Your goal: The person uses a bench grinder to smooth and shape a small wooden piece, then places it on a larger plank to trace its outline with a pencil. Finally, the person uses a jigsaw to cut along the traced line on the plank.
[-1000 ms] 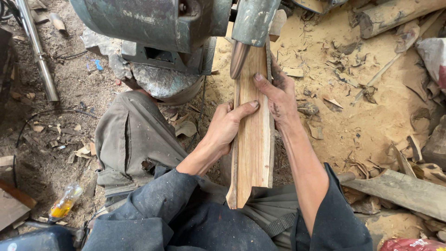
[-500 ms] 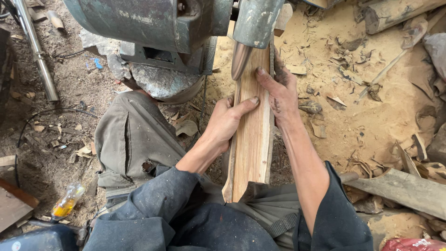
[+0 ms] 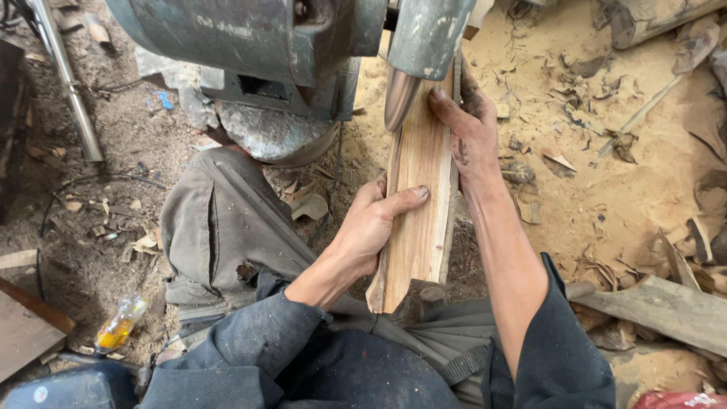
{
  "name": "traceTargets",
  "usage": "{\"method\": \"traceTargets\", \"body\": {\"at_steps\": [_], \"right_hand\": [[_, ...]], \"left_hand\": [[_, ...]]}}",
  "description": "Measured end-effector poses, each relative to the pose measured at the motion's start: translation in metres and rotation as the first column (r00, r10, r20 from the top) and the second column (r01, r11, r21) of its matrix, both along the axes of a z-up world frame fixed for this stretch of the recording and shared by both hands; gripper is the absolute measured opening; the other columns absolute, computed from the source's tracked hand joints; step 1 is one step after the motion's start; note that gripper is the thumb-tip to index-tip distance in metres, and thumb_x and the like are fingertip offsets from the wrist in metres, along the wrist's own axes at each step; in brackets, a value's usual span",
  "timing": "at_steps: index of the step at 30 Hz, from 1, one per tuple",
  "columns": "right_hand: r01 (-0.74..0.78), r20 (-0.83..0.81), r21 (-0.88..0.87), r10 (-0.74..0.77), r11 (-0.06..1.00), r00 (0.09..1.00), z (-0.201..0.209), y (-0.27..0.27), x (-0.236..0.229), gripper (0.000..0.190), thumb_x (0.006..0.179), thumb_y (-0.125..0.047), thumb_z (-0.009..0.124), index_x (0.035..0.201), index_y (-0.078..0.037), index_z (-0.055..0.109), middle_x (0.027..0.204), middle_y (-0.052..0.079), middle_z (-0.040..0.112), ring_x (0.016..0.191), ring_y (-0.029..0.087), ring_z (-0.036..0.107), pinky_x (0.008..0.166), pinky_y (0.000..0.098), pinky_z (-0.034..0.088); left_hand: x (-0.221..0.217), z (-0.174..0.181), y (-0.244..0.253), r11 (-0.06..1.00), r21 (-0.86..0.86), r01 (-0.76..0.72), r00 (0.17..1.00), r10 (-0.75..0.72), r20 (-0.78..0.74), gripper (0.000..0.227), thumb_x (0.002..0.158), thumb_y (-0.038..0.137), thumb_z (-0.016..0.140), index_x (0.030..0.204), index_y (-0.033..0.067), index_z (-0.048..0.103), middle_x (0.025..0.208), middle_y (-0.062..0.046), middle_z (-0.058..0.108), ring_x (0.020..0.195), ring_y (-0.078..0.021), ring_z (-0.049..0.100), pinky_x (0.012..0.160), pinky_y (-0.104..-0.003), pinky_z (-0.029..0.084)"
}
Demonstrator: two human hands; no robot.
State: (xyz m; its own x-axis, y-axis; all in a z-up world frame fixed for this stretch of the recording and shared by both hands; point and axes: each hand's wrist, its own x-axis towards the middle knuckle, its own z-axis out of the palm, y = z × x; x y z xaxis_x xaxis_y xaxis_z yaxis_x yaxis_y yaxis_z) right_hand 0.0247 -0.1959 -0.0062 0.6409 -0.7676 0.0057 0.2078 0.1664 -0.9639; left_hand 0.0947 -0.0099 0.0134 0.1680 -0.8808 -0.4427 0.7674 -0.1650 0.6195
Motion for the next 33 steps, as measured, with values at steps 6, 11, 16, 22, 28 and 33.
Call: {"method": "traceTargets", "body": {"at_steps": [6,11,16,22,28,33], "right_hand": [[0.03,-0.012,0.015,-0.03,0.999,0.999,-0.004,-0.004,0.005,0.068,0.095,-0.006,0.072,0.155,0.006,0.041,0.146,0.021,0.059,0.13,0.023,0.062,0.118,0.0362,0.05],[0.047,-0.128,-0.013,-0.048,0.999,0.991,0.003,0.006,-0.001,0.067,0.094,-0.009,0.07,0.152,0.007,0.04,0.14,0.02,0.061,0.124,0.021,0.065,0.114,0.0343,0.052],[0.005,-0.089,0.039,-0.002,0.999,0.996,0.009,0.014,-0.005,0.069,0.093,-0.011,0.072,0.151,0.012,0.041,0.134,0.021,0.065,0.113,0.021,0.069,0.105,0.0361,0.057],[-0.04,-0.11,0.031,0.043,0.999,0.993,0.015,0.02,-0.017,0.079,0.09,-0.013,0.075,0.155,0.006,0.036,0.127,0.018,0.069,0.109,0.02,0.07,0.103,0.0329,0.057],[-0.094,-0.198,0.003,0.093,0.996,0.976,0.013,0.025,-0.029,0.088,0.086,-0.024,0.08,0.156,0.007,0.036,0.136,0.022,0.065,0.117,0.023,0.069,0.106,0.0349,0.056],[-0.103,-0.2,0.086,0.118,0.991,0.973,0.011,0.027,-0.041,0.094,0.081,-0.027,0.085,0.154,0.012,0.041,0.146,0.031,0.057,0.125,0.029,0.062,0.109,0.0376,0.051]], "left_hand": [[0.004,0.005,-0.004,1.0,-0.014,-0.002,1.0,0.002,-0.009,0.04,0.091,0.016,0.068,0.119,-0.0109,0.058,0.096,-0.019,0.073,0.074,-0.0201,0.074,0.067,-0.035,0.064],[0.0,0.004,0.002,1.0,-0.003,0.009,0.999,-0.009,0.048,0.039,0.092,0.016,0.067,0.12,-0.0091,0.057,0.096,-0.019,0.074,0.074,-0.0202,0.075,0.068,-0.033,0.064],[-0.015,0.001,0.011,0.999,-0.022,-0.032,0.999,0.033,0.029,0.042,0.092,0.017,0.066,0.124,-0.0067,0.053,0.099,-0.019,0.072,0.077,-0.0188,0.074,0.071,-0.033,0.064],[-0.037,0.002,0.018,0.995,-0.051,-0.084,0.995,0.087,0.057,0.047,0.092,0.019,0.066,0.128,-0.0065,0.05,0.102,-0.018,0.071,0.08,-0.017,0.073,0.074,-0.031,0.064],[-0.064,0.002,0.028,0.983,-0.049,-0.176,0.984,0.175,-0.008,0.048,0.092,0.019,0.066,0.131,-0.0051,0.05,0.104,-0.015,0.071,0.082,-0.016,0.071,0.075,-0.032,0.062],[-0.088,0.002,0.032,0.974,-0.04,-0.222,0.974,0.219,-0.06,0.045,0.094,0.02,0.066,0.13,-0.0057,0.055,0.107,-0.013,0.072,0.089,-0.0162,0.071,0.081,-0.031,0.06]]}}
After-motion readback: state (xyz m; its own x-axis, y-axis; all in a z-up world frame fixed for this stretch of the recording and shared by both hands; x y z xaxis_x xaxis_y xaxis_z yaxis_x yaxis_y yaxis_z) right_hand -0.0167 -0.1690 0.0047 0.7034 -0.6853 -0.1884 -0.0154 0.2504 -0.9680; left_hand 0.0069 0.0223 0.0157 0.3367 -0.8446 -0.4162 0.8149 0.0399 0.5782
